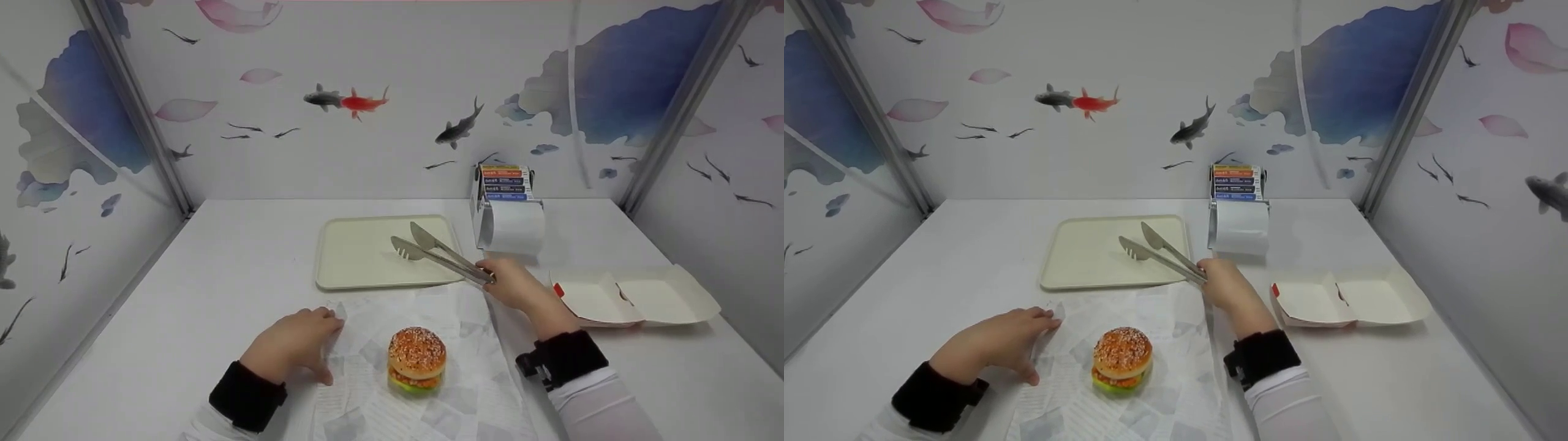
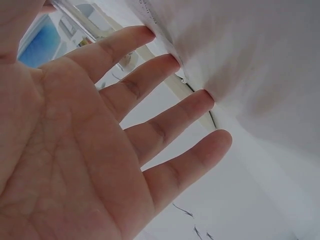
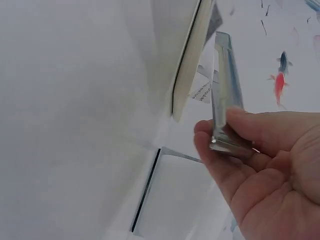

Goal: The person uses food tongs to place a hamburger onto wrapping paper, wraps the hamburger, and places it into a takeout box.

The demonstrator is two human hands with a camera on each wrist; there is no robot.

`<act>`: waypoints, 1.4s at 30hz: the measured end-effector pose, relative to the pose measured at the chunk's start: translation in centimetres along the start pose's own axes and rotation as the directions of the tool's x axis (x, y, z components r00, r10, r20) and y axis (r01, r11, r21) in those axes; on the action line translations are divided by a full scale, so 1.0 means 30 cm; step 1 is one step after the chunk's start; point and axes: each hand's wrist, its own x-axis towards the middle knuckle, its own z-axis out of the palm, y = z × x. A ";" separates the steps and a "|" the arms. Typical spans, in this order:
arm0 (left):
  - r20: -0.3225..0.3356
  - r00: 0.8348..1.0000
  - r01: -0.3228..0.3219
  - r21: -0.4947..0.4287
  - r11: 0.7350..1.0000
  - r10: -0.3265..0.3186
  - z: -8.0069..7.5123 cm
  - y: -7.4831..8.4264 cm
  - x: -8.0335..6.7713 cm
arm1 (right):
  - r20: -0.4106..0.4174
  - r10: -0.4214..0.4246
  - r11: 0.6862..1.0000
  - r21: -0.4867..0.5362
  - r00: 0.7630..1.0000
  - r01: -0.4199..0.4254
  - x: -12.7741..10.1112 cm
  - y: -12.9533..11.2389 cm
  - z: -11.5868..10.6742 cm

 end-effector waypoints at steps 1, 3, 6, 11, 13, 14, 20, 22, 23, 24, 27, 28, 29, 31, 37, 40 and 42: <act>0.002 1.000 0.003 -0.003 1.000 -0.003 0.000 0.000 0.000 | 0.006 0.003 0.999 -0.032 1.000 -0.003 -0.001 0.001 0.002; 0.003 1.000 0.004 -0.003 1.000 -0.004 0.000 0.000 0.003 | 0.007 0.021 0.996 -0.082 1.000 -0.021 -0.004 0.003 0.002; 0.004 1.000 0.000 -0.003 1.000 0.000 0.000 0.001 0.006 | -0.009 0.050 0.994 -0.101 0.999 -0.050 -0.013 0.007 0.000; 0.007 1.000 -0.001 -0.006 1.000 0.001 0.000 0.003 0.005 | -0.012 0.044 0.982 -0.183 0.999 -0.046 -0.036 -0.012 -0.015; 0.009 1.000 0.002 -0.008 1.000 -0.002 0.000 0.005 0.005 | -0.014 0.026 0.976 -0.218 1.000 -0.029 -0.045 -0.034 -0.028; 0.011 1.000 0.002 -0.008 1.000 -0.002 0.000 0.006 0.004 | -0.015 0.021 0.975 -0.221 1.000 -0.024 -0.052 -0.046 -0.035; 0.003 1.000 -0.010 -0.002 1.000 0.010 0.000 0.007 0.003 | 0.048 -0.062 0.973 -0.219 0.997 0.071 -0.124 -0.122 -0.072; -0.002 1.000 -0.015 -0.004 1.000 0.015 0.000 0.003 0.003 | 0.089 -0.066 0.965 -0.246 0.994 0.086 -0.158 -0.139 -0.074; -0.005 1.000 -0.014 -0.010 1.000 0.014 0.001 0.001 0.004 | 0.116 -0.061 0.962 -0.260 0.991 0.089 -0.175 -0.145 -0.073; -0.008 1.000 -0.010 -0.020 1.000 0.009 0.001 -0.001 0.004 | 0.142 -0.055 0.957 -0.275 0.988 0.093 -0.192 -0.149 -0.072; -0.037 0.999 0.014 -0.055 0.998 -0.016 0.002 -0.005 0.014 | 0.239 -0.017 0.952 -0.294 0.971 0.089 -0.237 -0.155 -0.058; -0.050 0.998 0.027 -0.069 0.997 -0.031 0.002 -0.007 0.018 | 0.275 -0.002 0.952 -0.294 0.961 0.086 -0.247 -0.157 -0.049; -0.065 0.997 0.039 -0.080 0.996 -0.044 0.003 -0.007 0.022 | 0.314 0.017 0.951 -0.299 0.949 0.082 -0.255 -0.157 -0.040; -0.093 0.993 0.062 -0.099 0.993 -0.071 0.002 -0.010 0.030 | 0.378 0.053 0.945 -0.318 0.924 0.076 -0.264 -0.163 -0.019; -0.095 0.987 0.114 -0.147 0.983 -0.128 0.004 -0.024 0.035 | 0.454 0.124 0.903 -0.420 0.882 0.090 -0.275 -0.199 0.040; -0.085 0.987 0.123 -0.165 0.979 -0.138 0.004 -0.031 0.035 | 0.469 0.115 0.888 -0.444 0.876 0.122 -0.283 -0.220 0.060; -0.091 0.987 0.119 -0.149 0.982 -0.133 0.003 -0.033 0.034 | 0.472 0.112 0.886 -0.445 0.874 0.127 -0.288 -0.230 0.065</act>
